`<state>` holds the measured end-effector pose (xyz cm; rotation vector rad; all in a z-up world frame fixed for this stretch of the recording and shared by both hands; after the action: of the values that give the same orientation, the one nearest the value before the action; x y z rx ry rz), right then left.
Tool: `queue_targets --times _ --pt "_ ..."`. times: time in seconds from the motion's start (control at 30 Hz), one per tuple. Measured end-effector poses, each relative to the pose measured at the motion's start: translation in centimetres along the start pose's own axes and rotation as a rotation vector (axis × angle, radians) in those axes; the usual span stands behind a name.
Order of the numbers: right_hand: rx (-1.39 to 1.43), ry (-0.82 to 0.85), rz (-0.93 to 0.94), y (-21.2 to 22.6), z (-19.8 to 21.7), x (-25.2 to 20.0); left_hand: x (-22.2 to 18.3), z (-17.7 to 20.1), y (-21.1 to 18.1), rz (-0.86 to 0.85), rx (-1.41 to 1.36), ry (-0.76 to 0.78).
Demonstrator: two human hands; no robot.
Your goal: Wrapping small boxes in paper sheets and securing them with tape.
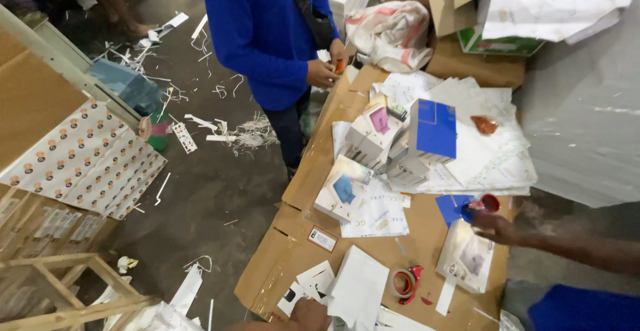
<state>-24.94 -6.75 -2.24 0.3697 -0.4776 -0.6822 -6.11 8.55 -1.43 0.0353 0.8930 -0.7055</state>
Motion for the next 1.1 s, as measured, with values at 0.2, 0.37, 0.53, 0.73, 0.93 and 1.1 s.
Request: queue_targets --times 0.2,0.37,0.53,0.73,0.93,1.1 --pt "-0.127 0.014 0.068 -3.9 2.4 5.0 -0.2 10.2 -5.3 -0.098 -0.056 -0.244" --pt "-0.256 0.258 -0.115 -1.3 6.6 13.3 1.9 18.8 -8.9 0.018 0.035 -0.194" --pt "-0.205 0.232 -0.274 8.9 15.0 17.7 -2.6 23.8 -8.6 -0.028 0.038 -0.140" --pt "-0.204 0.405 -0.365 7.8 12.9 16.4 0.8 19.4 -6.6 -0.010 0.075 -0.067" --pt "-0.205 0.410 -0.298 8.1 13.4 15.8 -0.7 19.3 -6.7 0.038 0.023 -0.049" --pt "-0.114 0.324 -0.280 7.7 13.6 15.3 -1.0 19.4 -5.6 0.024 -0.027 -0.072"
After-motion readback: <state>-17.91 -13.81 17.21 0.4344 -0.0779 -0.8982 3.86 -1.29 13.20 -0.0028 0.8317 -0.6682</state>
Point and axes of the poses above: each hand's wrist, its own x-axis towards the middle knuckle, its own z-axis out of the back of the hand, y = z × x, the point moved 2 cm from there along x, towards the middle knuckle, and after that the axes turned 14 degrees about z, right-handed, at the moved point
